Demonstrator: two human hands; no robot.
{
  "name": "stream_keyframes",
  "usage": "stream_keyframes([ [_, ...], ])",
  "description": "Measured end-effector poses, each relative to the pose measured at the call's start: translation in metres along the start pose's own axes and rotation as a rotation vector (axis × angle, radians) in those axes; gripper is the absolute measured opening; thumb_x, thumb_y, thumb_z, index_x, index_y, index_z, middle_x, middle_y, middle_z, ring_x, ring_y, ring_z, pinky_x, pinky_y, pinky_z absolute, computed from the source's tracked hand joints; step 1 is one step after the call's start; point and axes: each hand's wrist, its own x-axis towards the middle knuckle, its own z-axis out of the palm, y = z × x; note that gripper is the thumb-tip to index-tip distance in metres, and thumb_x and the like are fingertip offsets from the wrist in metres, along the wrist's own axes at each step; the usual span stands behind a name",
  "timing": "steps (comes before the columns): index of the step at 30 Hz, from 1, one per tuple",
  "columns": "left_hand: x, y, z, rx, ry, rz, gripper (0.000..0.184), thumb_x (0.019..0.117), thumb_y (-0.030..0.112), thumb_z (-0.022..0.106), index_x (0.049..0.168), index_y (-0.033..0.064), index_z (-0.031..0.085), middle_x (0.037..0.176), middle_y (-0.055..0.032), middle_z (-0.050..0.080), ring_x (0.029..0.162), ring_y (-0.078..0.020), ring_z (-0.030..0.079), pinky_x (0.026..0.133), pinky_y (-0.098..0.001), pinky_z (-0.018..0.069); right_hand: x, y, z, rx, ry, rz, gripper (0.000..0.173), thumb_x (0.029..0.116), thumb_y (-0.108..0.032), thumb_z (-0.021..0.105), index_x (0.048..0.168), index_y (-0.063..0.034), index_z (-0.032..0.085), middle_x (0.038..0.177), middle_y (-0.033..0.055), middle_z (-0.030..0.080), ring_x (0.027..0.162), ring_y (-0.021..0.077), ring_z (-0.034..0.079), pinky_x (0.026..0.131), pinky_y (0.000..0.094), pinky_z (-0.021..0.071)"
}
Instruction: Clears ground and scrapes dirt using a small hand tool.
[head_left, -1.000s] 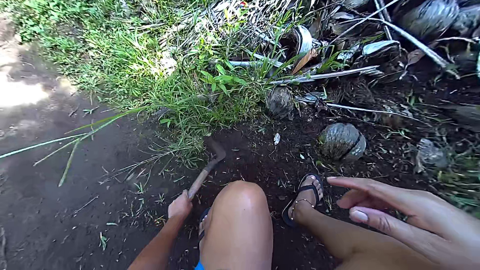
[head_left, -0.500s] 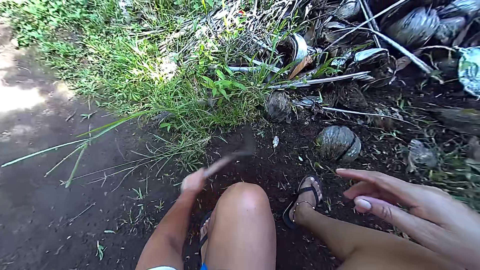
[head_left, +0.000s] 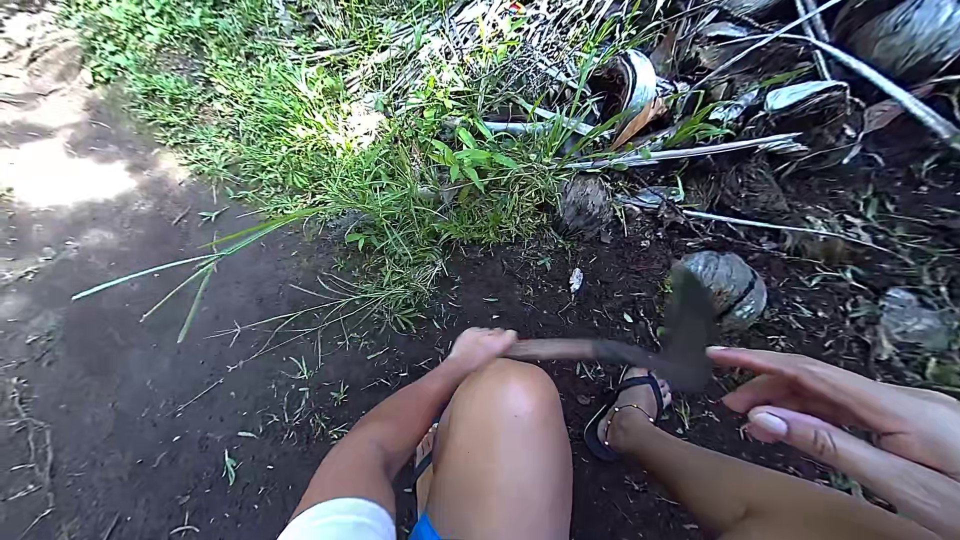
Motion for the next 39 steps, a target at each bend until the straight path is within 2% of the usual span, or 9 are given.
stream_keyframes([
  [4,0.035,-0.017,-0.005,0.16,0.091,0.189,0.033,0.0878,0.021,0.072,0.118,0.0073,0.066,0.104,-0.0196,0.072,0.098,-0.0408,0.072,0.082,-0.06,0.0552,-0.003,0.001,-0.003,-0.022,0.039,0.053,0.052,0.1057,-0.031,0.056,0.15,-0.0033,0.048,0.111,0.014,0.072,0.091,0.0197,0.073,0.083,0.0382,0.0619],
  [9,-0.089,-0.12,0.05,-0.142,-0.151,-1.023,0.062,0.0927,0.028,0.066,0.149,0.01,0.047,0.133,-0.0204,0.065,0.121,-0.0401,0.065,0.096,-0.0645,0.0519,-0.013,0.009,-0.01,0.017,0.058,0.027,0.052,0.1061,-0.028,0.055,0.15,-0.0017,0.048,0.11,0.0133,0.073,0.091,0.0189,0.073,0.083,0.0365,0.062],
  [11,-0.125,-0.132,0.06,-0.169,-0.175,-1.211,0.064,0.0893,0.027,0.07,0.148,0.0121,0.048,0.134,-0.0206,0.065,0.122,-0.0401,0.064,0.095,-0.065,0.0524,-0.017,0.009,-0.013,0.027,0.042,0.021,0.05,0.1059,-0.026,0.056,0.149,-0.0018,0.049,0.11,0.013,0.073,0.092,0.0193,0.073,0.083,0.0374,0.0621],
  [16,-0.118,-0.069,0.052,-0.195,-0.171,-1.095,0.057,0.0929,0.027,0.064,0.146,0.0134,0.049,0.132,-0.0186,0.066,0.12,-0.0386,0.066,0.094,-0.0627,0.0532,-0.016,0.005,-0.009,0.067,0.005,-0.053,0.051,0.1059,-0.03,0.057,0.149,-0.0038,0.049,0.112,0.0101,0.073,0.094,0.0161,0.073,0.084,0.0337,0.0621],
  [21,-0.043,-0.007,0.008,-0.127,-0.136,-0.437,0.036,0.1085,0.027,0.044,0.138,0.0099,0.056,0.131,-0.017,0.067,0.119,-0.038,0.066,0.095,-0.0608,0.0527,-0.012,0.003,-0.003,0.026,0.023,-0.044,0.052,0.1059,-0.031,0.056,0.148,-0.0012,0.049,0.11,0.0115,0.073,0.091,0.0166,0.073,0.082,0.0343,0.062],
  [26,0.028,-0.008,-0.006,0.116,0.153,0.176,0.03,0.0876,0.015,0.071,0.116,0.005,0.066,0.103,-0.021,0.072,0.097,-0.0419,0.071,0.081,-0.0595,0.0547,-0.007,0.002,-0.003,-0.009,0.06,0.024,0.054,0.1055,-0.031,0.056,0.149,0.0011,0.047,0.111,0.0155,0.072,0.09,0.0193,0.072,0.082,0.0368,0.0616],
  [28,0.014,-0.05,0.01,0.103,0.193,-0.032,0.035,0.0841,0.014,0.073,0.118,0.0098,0.068,0.106,-0.0168,0.074,0.098,-0.0386,0.073,0.082,-0.0603,0.0567,-0.007,0.003,-0.004,0.001,0.059,0.031,0.054,0.1055,-0.03,0.056,0.149,0.0007,0.047,0.111,0.0144,0.072,0.091,0.0182,0.072,0.083,0.0359,0.0617],
  [32,-0.084,-0.129,0.048,-0.124,-0.151,-1.011,0.059,0.0919,0.026,0.066,0.147,0.0123,0.049,0.132,-0.0203,0.066,0.12,-0.0413,0.065,0.093,-0.0655,0.0527,-0.01,0.006,-0.008,0.037,0.061,0.01,0.053,0.1056,-0.028,0.056,0.149,0.0008,0.048,0.113,0.0135,0.072,0.092,0.0177,0.072,0.083,0.0354,0.0619],
  [39,-0.066,-0.058,0.043,-0.203,-0.201,-0.953,0.054,0.0962,0.025,0.062,0.147,0.0125,0.048,0.132,-0.0192,0.066,0.121,-0.0397,0.065,0.096,-0.063,0.052,-0.008,0.003,-0.009,0.077,0.009,-0.075,0.052,0.1058,-0.03,0.058,0.149,-0.0025,0.049,0.112,0.0104,0.073,0.094,0.016,0.073,0.085,0.0341,0.0623],
])
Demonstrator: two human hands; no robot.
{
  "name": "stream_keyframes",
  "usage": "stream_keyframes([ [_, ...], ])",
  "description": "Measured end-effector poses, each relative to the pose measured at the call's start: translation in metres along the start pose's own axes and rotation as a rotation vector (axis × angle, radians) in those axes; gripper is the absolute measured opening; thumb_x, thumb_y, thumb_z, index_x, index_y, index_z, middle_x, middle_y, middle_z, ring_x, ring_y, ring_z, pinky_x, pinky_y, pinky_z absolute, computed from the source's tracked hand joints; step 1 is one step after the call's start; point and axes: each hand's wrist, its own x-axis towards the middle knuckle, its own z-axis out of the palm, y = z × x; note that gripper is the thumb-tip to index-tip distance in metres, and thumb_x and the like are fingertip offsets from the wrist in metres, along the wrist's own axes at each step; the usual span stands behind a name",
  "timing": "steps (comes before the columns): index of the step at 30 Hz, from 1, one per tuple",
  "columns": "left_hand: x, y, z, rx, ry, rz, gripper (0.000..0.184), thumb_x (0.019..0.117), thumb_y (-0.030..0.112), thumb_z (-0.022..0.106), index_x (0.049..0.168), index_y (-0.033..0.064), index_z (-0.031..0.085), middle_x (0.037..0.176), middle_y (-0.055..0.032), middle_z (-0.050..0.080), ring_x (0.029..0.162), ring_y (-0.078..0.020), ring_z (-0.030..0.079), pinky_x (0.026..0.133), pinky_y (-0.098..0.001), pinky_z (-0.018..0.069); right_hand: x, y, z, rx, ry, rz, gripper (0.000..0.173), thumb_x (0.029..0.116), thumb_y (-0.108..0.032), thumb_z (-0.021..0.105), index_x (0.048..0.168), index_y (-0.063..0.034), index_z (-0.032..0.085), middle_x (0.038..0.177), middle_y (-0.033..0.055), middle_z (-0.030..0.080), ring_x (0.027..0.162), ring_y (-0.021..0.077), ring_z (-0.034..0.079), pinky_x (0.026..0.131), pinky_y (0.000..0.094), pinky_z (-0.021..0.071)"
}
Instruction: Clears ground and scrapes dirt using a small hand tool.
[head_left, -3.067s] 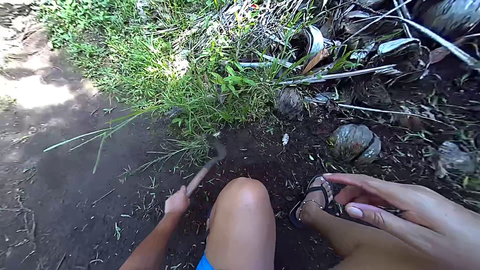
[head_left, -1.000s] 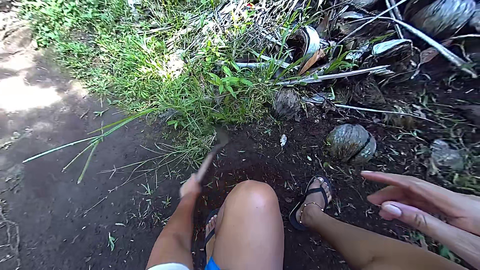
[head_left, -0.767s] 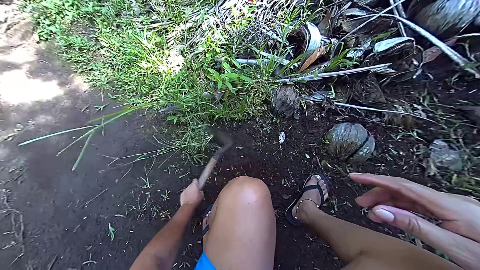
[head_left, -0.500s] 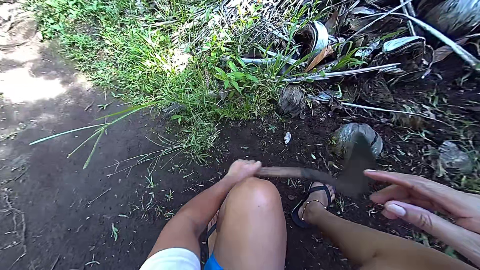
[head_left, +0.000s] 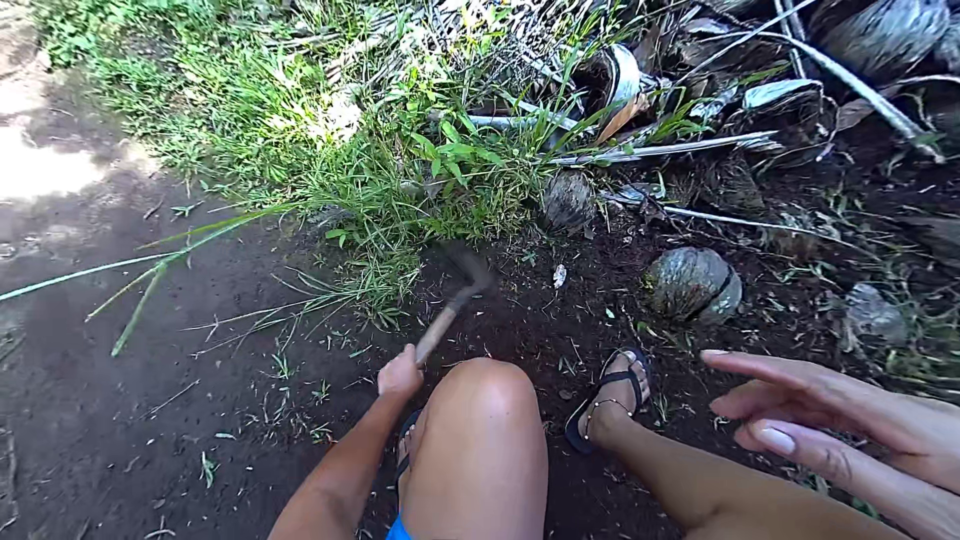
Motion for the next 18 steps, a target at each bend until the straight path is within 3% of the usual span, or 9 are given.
stream_keyframes([
  [4,-0.02,0.068,-0.017,0.126,0.14,0.603,0.035,0.1006,0.018,0.059,0.134,0.0078,0.06,0.125,-0.0182,0.07,0.114,-0.0382,0.068,0.091,-0.0598,0.0545,0.001,-0.003,0.005,-0.021,-0.003,0.003,0.052,0.1059,-0.031,0.057,0.148,-0.0006,0.049,0.113,0.0133,0.073,0.093,0.0167,0.073,0.085,0.0346,0.0622],
  [6,-0.018,0.103,-0.034,0.207,0.253,0.949,0.033,0.0927,0.014,0.067,0.124,0.0036,0.063,0.113,-0.0224,0.071,0.105,-0.0414,0.07,0.086,-0.0594,0.0543,0.003,-0.006,0.006,-0.058,0.015,0.034,0.053,0.1056,-0.031,0.057,0.148,0.0009,0.049,0.112,0.0151,0.072,0.092,0.0174,0.073,0.084,0.0356,0.0618],
  [7,-0.014,0.116,-0.043,0.248,0.298,1.065,0.033,0.0901,0.016,0.069,0.12,0.0033,0.064,0.107,-0.0228,0.071,0.1,-0.042,0.071,0.083,-0.0591,0.0544,0.003,-0.007,0.006,-0.075,0.025,0.054,0.053,0.1054,-0.031,0.056,0.148,0.0005,0.049,0.113,0.0152,0.072,0.092,0.0175,0.073,0.084,0.0355,0.0617],
  [9,0.002,0.12,-0.055,0.265,0.34,1.109,0.035,0.0881,0.017,0.071,0.12,0.0046,0.065,0.105,-0.0221,0.071,0.1,-0.0421,0.07,0.085,-0.06,0.0534,0.004,-0.007,0.005,-0.088,0.041,0.068,0.053,0.1055,-0.031,0.056,0.148,0.0009,0.049,0.113,0.0164,0.072,0.092,0.0188,0.072,0.084,0.0359,0.0614],
  [11,0.031,0.078,-0.05,0.207,0.356,0.87,0.038,0.0866,0.018,0.072,0.123,0.0083,0.065,0.11,-0.018,0.073,0.105,-0.0386,0.071,0.09,-0.0604,0.0547,0.002,-0.006,0.003,-0.088,0.047,0.073,0.053,0.1054,-0.03,0.057,0.148,0.0012,0.048,0.113,0.0158,0.072,0.093,0.0191,0.073,0.084,0.0359,0.0615],
  [14,0.043,-0.043,-0.015,0.01,0.126,0.052,0.056,0.0929,0.03,0.065,0.143,0.0102,0.054,0.13,-0.0192,0.068,0.118,-0.0387,0.066,0.095,-0.0645,0.0522,-0.005,-0.002,0.0,-0.066,0.055,0.076,0.054,0.1055,-0.03,0.056,0.149,0.0007,0.048,0.114,0.0147,0.072,0.093,0.0182,0.073,0.084,0.0354,0.0618],
  [15,0.036,-0.08,-0.004,-0.063,0.094,-0.148,0.06,0.0926,0.031,0.066,0.147,0.0101,0.05,0.133,-0.0209,0.065,0.121,-0.0402,0.065,0.096,-0.0656,0.0516,-0.007,-0.001,0.0,-0.058,0.059,0.067,0.053,0.1056,-0.03,0.056,0.148,0.0009,0.048,0.113,0.0152,0.072,0.093,0.0184,0.073,0.084,0.0357,0.0618],
  [18,0.01,-0.118,0.02,-0.134,0.068,-0.347,0.054,0.0916,0.027,0.067,0.142,0.0114,0.052,0.13,-0.0205,0.067,0.12,-0.0395,0.066,0.093,-0.0642,0.0532,-0.01,0.002,-0.003,-0.036,0.033,0.05,0.053,0.1059,-0.03,0.057,0.149,-0.0007,0.048,0.113,0.0144,0.072,0.094,0.0192,0.073,0.083,0.0367,0.0624],
])
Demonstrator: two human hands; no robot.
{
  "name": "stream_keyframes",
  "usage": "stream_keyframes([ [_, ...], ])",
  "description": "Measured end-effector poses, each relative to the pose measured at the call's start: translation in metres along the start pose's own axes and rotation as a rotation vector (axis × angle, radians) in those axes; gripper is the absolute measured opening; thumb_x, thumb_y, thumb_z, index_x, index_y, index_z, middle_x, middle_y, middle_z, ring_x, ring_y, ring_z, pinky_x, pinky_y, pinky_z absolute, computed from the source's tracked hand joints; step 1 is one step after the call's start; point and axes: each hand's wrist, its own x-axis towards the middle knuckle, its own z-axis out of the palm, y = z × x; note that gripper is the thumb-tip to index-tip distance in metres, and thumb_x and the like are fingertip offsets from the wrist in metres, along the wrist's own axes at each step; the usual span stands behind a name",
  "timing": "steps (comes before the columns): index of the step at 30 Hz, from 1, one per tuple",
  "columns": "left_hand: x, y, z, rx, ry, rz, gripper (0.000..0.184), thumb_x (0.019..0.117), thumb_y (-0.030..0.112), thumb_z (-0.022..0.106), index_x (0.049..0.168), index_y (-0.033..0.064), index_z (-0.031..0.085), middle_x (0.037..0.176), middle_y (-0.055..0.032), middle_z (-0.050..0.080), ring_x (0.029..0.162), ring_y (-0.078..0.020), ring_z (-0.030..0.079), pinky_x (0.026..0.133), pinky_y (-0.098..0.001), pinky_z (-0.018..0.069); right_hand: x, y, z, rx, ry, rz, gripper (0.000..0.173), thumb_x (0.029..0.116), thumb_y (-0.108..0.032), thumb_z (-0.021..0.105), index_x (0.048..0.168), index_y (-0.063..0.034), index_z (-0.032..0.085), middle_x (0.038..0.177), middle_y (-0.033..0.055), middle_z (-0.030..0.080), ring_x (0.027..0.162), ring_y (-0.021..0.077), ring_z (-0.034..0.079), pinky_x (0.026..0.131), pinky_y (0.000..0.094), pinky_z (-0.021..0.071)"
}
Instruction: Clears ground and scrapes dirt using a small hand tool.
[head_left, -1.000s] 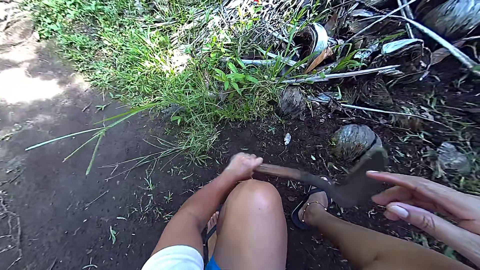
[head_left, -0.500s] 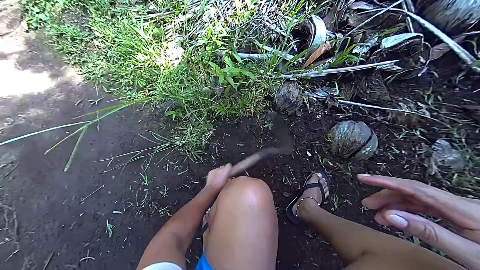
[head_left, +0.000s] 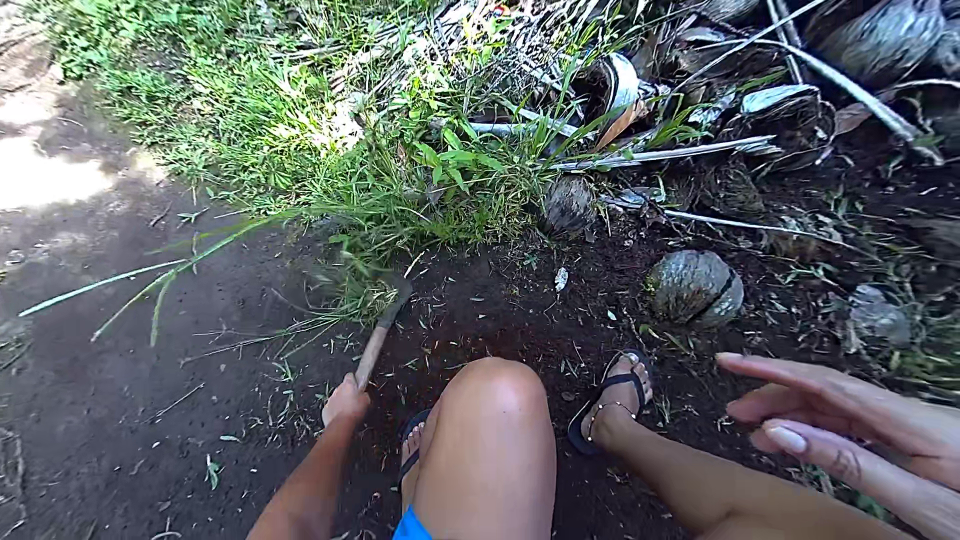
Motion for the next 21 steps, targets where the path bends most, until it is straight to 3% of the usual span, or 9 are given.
stream_keyframes([
  [3,-0.034,0.015,0.003,0.024,-0.013,0.063,0.052,0.0929,0.026,0.065,0.142,0.0114,0.052,0.128,-0.0201,0.068,0.118,-0.0391,0.067,0.093,-0.0632,0.0535,0.003,0.001,0.004,0.012,-0.02,-0.046,0.053,0.1058,-0.032,0.057,0.149,-0.0025,0.049,0.113,0.0107,0.073,0.094,0.0161,0.073,0.084,0.0335,0.0624],
  [5,-0.056,0.047,-0.003,0.068,-0.032,0.214,0.053,0.0955,0.028,0.063,0.144,0.0125,0.05,0.128,-0.0203,0.068,0.117,-0.0402,0.067,0.093,-0.0645,0.053,0.006,-0.002,0.005,0.019,-0.015,-0.065,0.053,0.1059,-0.032,0.057,0.148,-0.0017,0.049,0.112,0.0103,0.073,0.093,0.0152,0.073,0.084,0.0328,0.0623],
  [10,-0.103,0.149,-0.032,0.184,0.008,0.881,0.034,0.1081,0.025,0.045,0.136,0.0094,0.058,0.129,-0.0172,0.068,0.117,-0.0378,0.067,0.093,-0.0604,0.0536,0.01,-0.01,0.012,-0.035,0.013,0.0,0.055,0.1053,-0.032,0.056,0.148,0.0006,0.048,0.112,0.0124,0.073,0.092,0.0172,0.073,0.083,0.0351,0.0621],
  [12,-0.103,0.183,-0.037,0.257,0.055,1.122,0.031,0.105,0.018,0.051,0.132,0.0059,0.059,0.125,-0.0217,0.068,0.116,-0.0409,0.067,0.094,-0.0597,0.0521,0.013,-0.011,0.012,-0.057,0.026,0.022,0.055,0.1049,-0.032,0.056,0.149,0.001,0.048,0.112,0.0135,0.073,0.092,0.0177,0.073,0.084,0.0351,0.0619],
  [14,-0.09,0.192,-0.04,0.29,0.124,1.213,0.035,0.0966,0.018,0.064,0.13,0.0057,0.06,0.119,-0.0234,0.069,0.112,-0.0433,0.067,0.093,-0.0614,0.0511,0.014,-0.012,0.011,-0.069,0.027,0.035,0.055,0.1048,-0.031,0.056,0.149,0.0014,0.047,0.112,0.0144,0.073,0.091,0.018,0.073,0.083,0.0352,0.0616],
  [16,-0.058,0.159,-0.027,0.208,0.201,1.067,0.04,0.09,0.02,0.07,0.127,0.0081,0.064,0.115,-0.0203,0.072,0.108,-0.0413,0.07,0.09,-0.0623,0.0532,0.013,-0.012,0.009,-0.063,0.032,0.048,0.055,0.1049,-0.03,0.056,0.149,0.0015,0.047,0.112,0.0143,0.073,0.091,0.0171,0.073,0.083,0.0346,0.0615],
  [19,-0.024,0.042,0.003,0.129,0.012,0.363,0.055,0.0937,0.03,0.065,0.144,0.0125,0.053,0.129,-0.0185,0.068,0.117,-0.0394,0.067,0.093,-0.0651,0.0528,0.006,-0.007,0.005,-0.035,0.051,0.037,0.054,0.1048,-0.029,0.056,0.148,0.0029,0.048,0.112,0.0138,0.073,0.09,0.0152,0.073,0.082,0.0329,0.0617],
  [21,-0.021,-0.032,0.024,0.072,-0.031,0.076,0.063,0.0913,0.027,0.067,0.149,0.015,0.047,0.132,-0.0182,0.067,0.119,-0.039,0.066,0.095,-0.0644,0.053,0.003,-0.008,0.003,-0.012,0.043,0.032,0.054,0.105,-0.028,0.055,0.148,0.0039,0.047,0.112,0.0144,0.072,0.091,0.0155,0.072,0.083,0.0331,0.0614],
])
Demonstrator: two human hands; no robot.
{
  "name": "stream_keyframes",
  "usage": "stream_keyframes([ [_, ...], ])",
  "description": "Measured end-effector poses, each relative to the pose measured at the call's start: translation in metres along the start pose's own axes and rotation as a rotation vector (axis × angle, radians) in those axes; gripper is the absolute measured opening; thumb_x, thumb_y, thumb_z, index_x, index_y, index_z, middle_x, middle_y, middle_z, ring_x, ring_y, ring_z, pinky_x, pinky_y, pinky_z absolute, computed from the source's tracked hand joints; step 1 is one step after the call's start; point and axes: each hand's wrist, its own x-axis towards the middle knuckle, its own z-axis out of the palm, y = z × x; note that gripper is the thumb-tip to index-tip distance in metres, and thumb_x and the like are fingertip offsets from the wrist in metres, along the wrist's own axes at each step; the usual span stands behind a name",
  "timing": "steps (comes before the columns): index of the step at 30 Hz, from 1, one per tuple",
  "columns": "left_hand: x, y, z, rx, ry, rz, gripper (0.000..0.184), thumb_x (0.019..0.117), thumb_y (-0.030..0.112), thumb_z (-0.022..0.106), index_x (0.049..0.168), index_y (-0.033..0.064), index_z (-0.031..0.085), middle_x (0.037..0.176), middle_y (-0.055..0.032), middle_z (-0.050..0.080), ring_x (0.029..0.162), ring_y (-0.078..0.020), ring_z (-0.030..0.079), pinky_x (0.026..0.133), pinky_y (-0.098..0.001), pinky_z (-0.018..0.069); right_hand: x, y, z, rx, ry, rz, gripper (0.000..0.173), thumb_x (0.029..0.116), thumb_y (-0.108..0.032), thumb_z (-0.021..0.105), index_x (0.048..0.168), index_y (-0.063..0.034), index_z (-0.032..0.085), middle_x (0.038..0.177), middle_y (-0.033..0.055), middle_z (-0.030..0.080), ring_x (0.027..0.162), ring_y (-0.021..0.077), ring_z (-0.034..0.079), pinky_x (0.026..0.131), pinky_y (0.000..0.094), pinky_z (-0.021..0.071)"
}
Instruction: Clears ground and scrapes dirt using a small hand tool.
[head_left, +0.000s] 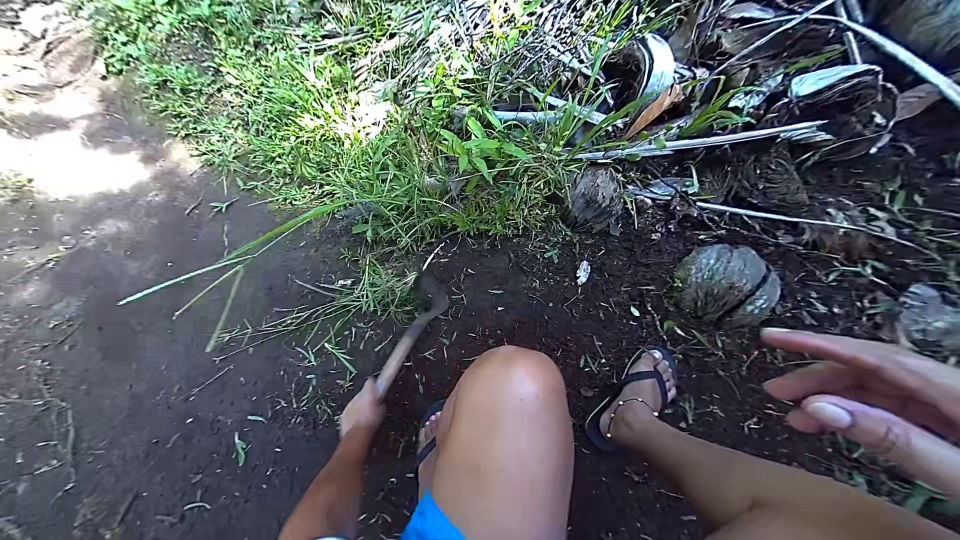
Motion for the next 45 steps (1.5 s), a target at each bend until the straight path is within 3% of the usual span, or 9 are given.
stream_keyframes([
  [6,-0.056,-0.014,0.031,-0.006,-0.052,-0.021,0.056,0.0919,0.028,0.066,0.144,0.0154,0.051,0.128,-0.0178,0.069,0.116,-0.0376,0.068,0.093,-0.0623,0.0542,0.002,-0.003,0.004,0.018,-0.047,-0.056,0.054,0.1054,-0.033,0.056,0.148,0.0007,0.049,0.112,0.0096,0.073,0.092,0.0134,0.072,0.083,0.0317,0.0621],
  [10,-0.084,0.079,-0.013,-0.022,-0.094,0.434,0.042,0.1077,0.027,0.047,0.146,0.0118,0.053,0.137,-0.0162,0.064,0.126,-0.0356,0.062,0.102,-0.0593,0.0483,0.006,-0.013,0.009,-0.01,-0.014,-0.075,0.054,0.1056,-0.03,0.055,0.147,0.0038,0.048,0.11,0.0104,0.073,0.09,0.0117,0.072,0.083,0.0294,0.0614],
  [13,-0.031,0.14,0.016,-0.046,0.182,0.961,0.04,0.1098,0.024,0.039,0.134,0.0041,0.065,0.121,-0.0212,0.071,0.112,-0.0377,0.069,0.097,-0.0544,0.054,0.008,-0.011,0.012,-0.048,0.014,-0.056,0.055,0.105,-0.031,0.055,0.147,0.0045,0.048,0.108,0.0117,0.074,0.087,0.0122,0.072,0.079,0.0298,0.0611],
  [15,-0.05,0.181,-0.029,0.165,0.038,0.96,0.04,0.1119,0.021,0.033,0.139,0.0045,0.057,0.132,-0.0217,0.066,0.125,-0.0383,0.062,0.108,-0.0542,0.0454,0.009,-0.011,0.012,-0.072,0.021,-0.037,0.056,0.1047,-0.031,0.054,0.147,0.0047,0.047,0.108,0.0129,0.074,0.087,0.0127,0.072,0.079,0.0301,0.0609],
  [17,-0.042,0.176,-0.046,0.183,0.195,0.981,0.033,0.1075,0.022,0.045,0.129,0.0059,0.063,0.121,-0.0215,0.071,0.114,-0.0406,0.068,0.096,-0.059,0.052,0.009,-0.01,0.009,-0.077,0.023,-0.019,0.056,0.1049,-0.031,0.054,0.148,0.0044,0.047,0.109,0.0136,0.073,0.088,0.0136,0.072,0.081,0.0311,0.0609],
  [24,-0.001,-0.02,0.016,-0.028,-0.01,-0.102,0.062,0.0911,0.022,0.067,0.149,0.0129,0.045,0.132,-0.0199,0.066,0.119,-0.0394,0.066,0.093,-0.0629,0.0546,0.003,-0.002,-0.002,-0.012,0.011,0.007,0.056,0.1047,-0.03,0.055,0.147,0.0046,0.047,0.111,0.0137,0.073,0.09,0.0149,0.072,0.082,0.0324,0.0616],
  [29,-0.042,0.0,0.025,0.01,-0.02,-0.006,0.058,0.0931,0.024,0.065,0.148,0.0141,0.049,0.131,-0.0178,0.068,0.118,-0.0382,0.067,0.093,-0.0617,0.0543,0.006,-0.005,0.002,0.03,-0.028,-0.053,0.056,0.1049,-0.033,0.056,0.146,0.0042,0.048,0.109,0.0098,0.074,0.09,0.0113,0.072,0.082,0.0294,0.0615],
  [38,-0.049,0.161,-0.034,0.122,0.114,0.942,0.037,0.1109,0.019,0.034,0.134,0.0073,0.06,0.125,-0.0203,0.069,0.116,-0.0391,0.067,0.097,-0.0569,0.0516,0.007,0.015,0.006,0.001,0.057,-0.046,0.055,0.1038,-0.034,0.058,0.147,-0.0012,0.049,0.106,0.0087,0.075,0.085,0.0129,0.073,0.076,0.0297,0.0624],
  [45,-0.034,-0.036,0.034,0.031,-0.09,-0.016,0.059,0.0896,0.029,0.067,0.145,0.0166,0.052,0.128,-0.0178,0.069,0.118,-0.0392,0.067,0.092,-0.0644,0.0538,0.003,0.019,0.0,0.029,0.033,-0.027,0.055,0.1043,-0.031,0.058,0.148,0.0007,0.048,0.108,0.0111,0.074,0.086,0.0129,0.072,0.077,0.0301,0.062],
])
